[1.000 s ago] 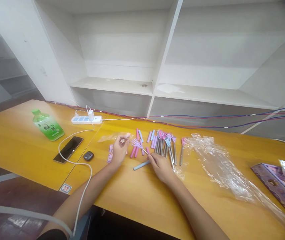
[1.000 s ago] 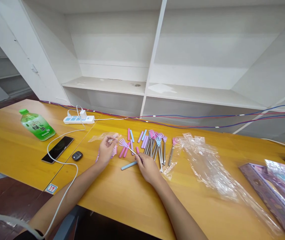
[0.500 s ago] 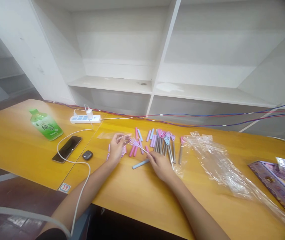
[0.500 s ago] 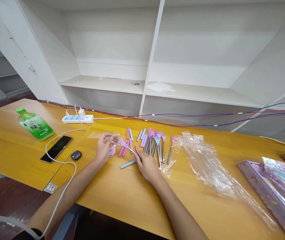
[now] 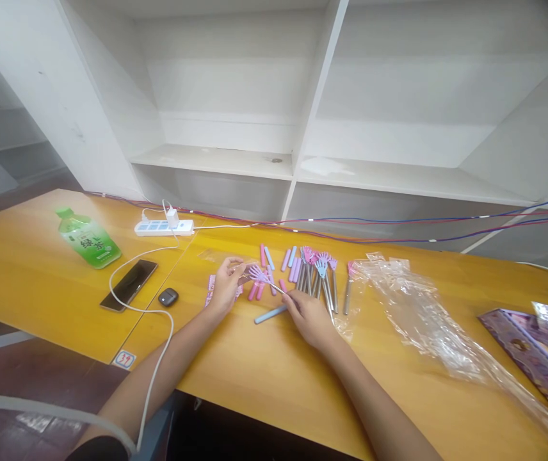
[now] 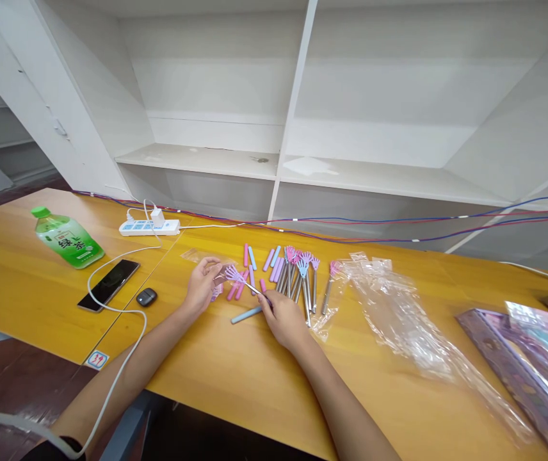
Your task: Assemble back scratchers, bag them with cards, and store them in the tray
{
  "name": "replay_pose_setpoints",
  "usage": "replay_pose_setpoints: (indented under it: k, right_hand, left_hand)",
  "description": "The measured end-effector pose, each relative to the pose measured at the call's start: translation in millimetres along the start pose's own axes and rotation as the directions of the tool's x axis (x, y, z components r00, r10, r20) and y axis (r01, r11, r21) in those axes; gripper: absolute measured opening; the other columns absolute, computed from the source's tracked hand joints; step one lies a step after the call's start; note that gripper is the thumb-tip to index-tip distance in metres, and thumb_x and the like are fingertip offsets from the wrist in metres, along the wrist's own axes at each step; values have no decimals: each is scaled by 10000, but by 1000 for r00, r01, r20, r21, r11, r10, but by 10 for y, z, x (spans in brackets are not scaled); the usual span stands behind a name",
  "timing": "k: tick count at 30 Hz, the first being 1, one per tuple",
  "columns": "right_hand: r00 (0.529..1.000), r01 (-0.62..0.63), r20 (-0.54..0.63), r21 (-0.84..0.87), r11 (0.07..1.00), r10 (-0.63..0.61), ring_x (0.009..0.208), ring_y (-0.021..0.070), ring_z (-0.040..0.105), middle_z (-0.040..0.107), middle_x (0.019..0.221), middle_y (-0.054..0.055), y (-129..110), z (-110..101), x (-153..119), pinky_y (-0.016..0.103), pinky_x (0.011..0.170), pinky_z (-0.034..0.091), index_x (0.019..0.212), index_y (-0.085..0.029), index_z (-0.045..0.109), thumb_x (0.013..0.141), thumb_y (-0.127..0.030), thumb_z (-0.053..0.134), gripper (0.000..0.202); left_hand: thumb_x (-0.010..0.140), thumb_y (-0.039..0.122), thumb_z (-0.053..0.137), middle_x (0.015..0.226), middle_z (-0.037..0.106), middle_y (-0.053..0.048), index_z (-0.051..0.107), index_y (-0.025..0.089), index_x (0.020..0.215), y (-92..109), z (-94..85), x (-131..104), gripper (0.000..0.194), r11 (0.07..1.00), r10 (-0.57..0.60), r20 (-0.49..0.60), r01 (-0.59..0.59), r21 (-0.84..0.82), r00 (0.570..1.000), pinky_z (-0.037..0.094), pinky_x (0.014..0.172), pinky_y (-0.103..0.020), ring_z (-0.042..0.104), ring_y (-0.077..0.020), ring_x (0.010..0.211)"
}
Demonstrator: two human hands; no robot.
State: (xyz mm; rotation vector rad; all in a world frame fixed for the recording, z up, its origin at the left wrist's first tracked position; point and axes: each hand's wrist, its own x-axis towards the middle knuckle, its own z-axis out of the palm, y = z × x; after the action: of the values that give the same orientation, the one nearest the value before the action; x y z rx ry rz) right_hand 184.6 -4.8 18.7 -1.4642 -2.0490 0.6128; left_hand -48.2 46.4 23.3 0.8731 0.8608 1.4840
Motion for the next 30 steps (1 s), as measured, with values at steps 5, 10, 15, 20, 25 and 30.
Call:
replay_pose_setpoints:
  k: [5,10,15,20,25,30]
  right_hand:
    - [1000,-3,5,-3,1000,3,866,247,688,740,930,68,18,6,1,329,766,461,968,-239,708,1079,-530,384,450]
    - [1000,13,2,25,1000,-13,895,241,701,753,960,68,27,8,6,329,794,477,979,-236,715,1086,-527,365,467]
    - [1000,29,-1,68,997,-29,964,238,723,773,1029,65,43,15,8,326,842,496,994,-239,733,1087,-506,388,446]
    - [999,33,3,81,996,-33,975,250,734,783,1032,74,74,26,15,336,854,507,1000,-233,745,1089,-508,388,460]
    - [999,40,12,87,995,-41,970,252,736,784,1015,76,86,50,22,333,845,511,989,-226,747,1090,-493,390,457]
    - [998,52,28,107,993,-55,960,244,734,781,1014,70,38,66,22,336,875,502,971,-231,733,1091,-472,386,440]
  left_hand:
    - [785,459,854,883,775,-46,574,202,1016,-62,-1,-28,445,999,-15,16,15,32,1000,624,857,-390,782,-226,890]
    - [819,488,829,908,772,-48,571,205,1052,-83,7,-63,448,999,-11,80,8,37,997,623,847,-381,768,-221,890]
    - [849,494,805,902,758,-38,557,210,1080,-19,50,-108,442,999,-4,147,-1,37,989,612,818,-346,752,-197,862]
    - [823,421,841,927,750,-25,522,226,1131,5,99,-168,484,985,3,234,-44,170,972,581,786,-295,738,-162,786]
    - [835,314,804,1049,738,-61,531,216,1169,-50,115,-183,443,967,18,285,-90,240,958,567,807,-282,733,-165,879]
    - [863,271,753,1176,700,-81,638,205,1140,-191,90,-193,307,925,26,369,-163,343,929,579,866,-307,715,-201,1019]
